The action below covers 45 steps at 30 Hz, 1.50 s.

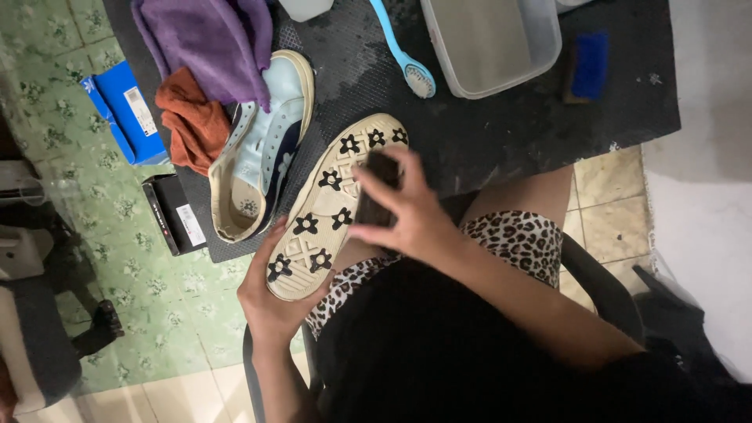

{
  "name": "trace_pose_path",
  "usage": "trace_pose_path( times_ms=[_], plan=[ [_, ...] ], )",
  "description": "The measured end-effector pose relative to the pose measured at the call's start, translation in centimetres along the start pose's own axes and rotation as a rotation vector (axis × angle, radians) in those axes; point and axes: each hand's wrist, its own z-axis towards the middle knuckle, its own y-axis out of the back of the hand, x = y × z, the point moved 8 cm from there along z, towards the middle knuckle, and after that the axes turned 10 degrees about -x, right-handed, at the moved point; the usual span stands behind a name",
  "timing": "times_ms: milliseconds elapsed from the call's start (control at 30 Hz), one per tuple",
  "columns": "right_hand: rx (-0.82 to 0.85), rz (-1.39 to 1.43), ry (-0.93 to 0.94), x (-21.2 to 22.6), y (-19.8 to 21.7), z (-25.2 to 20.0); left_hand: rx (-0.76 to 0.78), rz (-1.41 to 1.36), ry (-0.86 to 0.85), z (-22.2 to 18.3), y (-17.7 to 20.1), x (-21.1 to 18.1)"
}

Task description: Scrubbing the sole of a sneaker with brushes and wiping it clean with a cloth.

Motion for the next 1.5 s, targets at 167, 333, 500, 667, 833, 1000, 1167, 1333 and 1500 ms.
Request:
trace_pose_path(
  times_ms=[167,333,500,667,833,1000,1167,1333,1500],
  plan=[
    [-0.223,-0.238,-0.084,-0.6,0.9,0.1,-0.114,-0.033,0.022,0.0,0.3,-0.1],
    [-0.167,-0.156,-0.049,-2.1,-0.3,-0.6,-0.032,0.011,-0.067,-0.7,-0.1,0.8],
    [-0.328,-0.255,-0.118,-3.8,2.4,-0.4,-0.042,0.004,-0.071,-0.2,0.0,-0.4],
    [-0.370,-0.246,-0.211,-4.4,5.2,-0.8,-0.051,0.012,-0.035,-0.2,0.1,0.1],
    [-0.156,0.290,-0.665,-4.8,3.7,-1.9,-0.048,0.025,-0.052,-0.1,0.2,0.3],
    [-0.219,-0.120,-0.332,-4.8,3.8,-0.7,-0.060,0.011,-0.059,0.1,0.3,0.1],
    [-0.176,-0.181,-0.128,-1.3,1.3,-0.8,-0.068,0.040,-0.082,-0.1,0.4,0.7],
    [-0.162,-0.297,-0.332,-5.8,3.3,-0.4,-0.055,0.034,-0.045,0.5,0.3,-0.6],
    [-0.177,-0.159,-0.069,-3.5,2.1,-0.9,-0.061,-0.034,-0.012,1.4,0.8,0.2]
  ],
)
